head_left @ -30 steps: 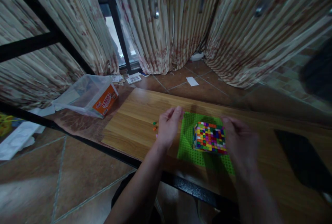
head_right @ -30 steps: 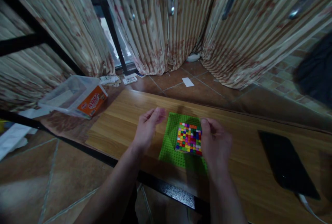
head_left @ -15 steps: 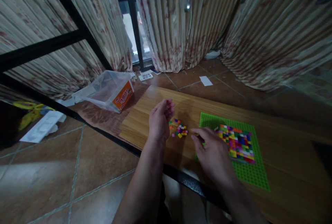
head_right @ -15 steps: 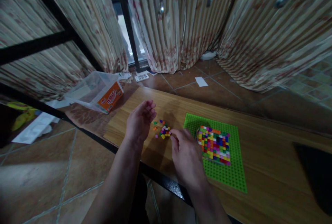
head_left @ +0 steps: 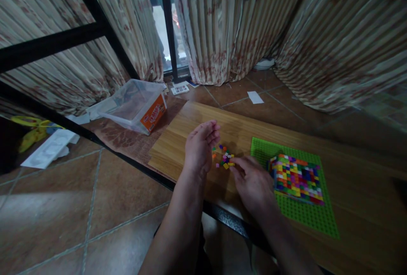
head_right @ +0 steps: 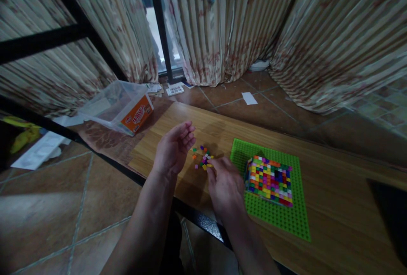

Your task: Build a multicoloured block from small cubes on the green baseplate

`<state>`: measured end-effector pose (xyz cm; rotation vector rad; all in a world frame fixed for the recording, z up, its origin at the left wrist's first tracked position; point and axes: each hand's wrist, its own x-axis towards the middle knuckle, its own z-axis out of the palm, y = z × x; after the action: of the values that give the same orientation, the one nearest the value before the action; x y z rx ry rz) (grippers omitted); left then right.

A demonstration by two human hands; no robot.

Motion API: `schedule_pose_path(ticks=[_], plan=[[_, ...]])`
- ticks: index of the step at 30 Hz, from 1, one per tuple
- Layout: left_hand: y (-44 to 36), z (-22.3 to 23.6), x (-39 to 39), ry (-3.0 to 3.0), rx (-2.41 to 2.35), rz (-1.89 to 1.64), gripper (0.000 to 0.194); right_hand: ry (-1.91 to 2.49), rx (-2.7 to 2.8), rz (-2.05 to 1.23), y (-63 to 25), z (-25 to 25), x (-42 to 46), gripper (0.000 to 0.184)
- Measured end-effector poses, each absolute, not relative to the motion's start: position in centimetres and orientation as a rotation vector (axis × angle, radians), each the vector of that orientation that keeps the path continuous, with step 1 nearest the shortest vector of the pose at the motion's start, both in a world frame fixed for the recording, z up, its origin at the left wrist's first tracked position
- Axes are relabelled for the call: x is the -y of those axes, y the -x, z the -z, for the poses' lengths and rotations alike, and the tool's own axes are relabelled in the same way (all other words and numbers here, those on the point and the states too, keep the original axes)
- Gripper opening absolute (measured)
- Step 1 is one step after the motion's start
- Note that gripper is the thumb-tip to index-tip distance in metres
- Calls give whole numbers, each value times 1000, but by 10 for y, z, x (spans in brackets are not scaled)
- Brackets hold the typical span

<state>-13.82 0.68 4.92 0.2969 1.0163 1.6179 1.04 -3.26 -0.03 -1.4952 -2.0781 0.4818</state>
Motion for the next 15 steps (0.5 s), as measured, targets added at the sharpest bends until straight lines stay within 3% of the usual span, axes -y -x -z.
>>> schedule_pose_path(ticks=[15], plan=[[136,-47,-6,-330,-1019,-1591,15,1437,2140,-446,-3,12,33,23]])
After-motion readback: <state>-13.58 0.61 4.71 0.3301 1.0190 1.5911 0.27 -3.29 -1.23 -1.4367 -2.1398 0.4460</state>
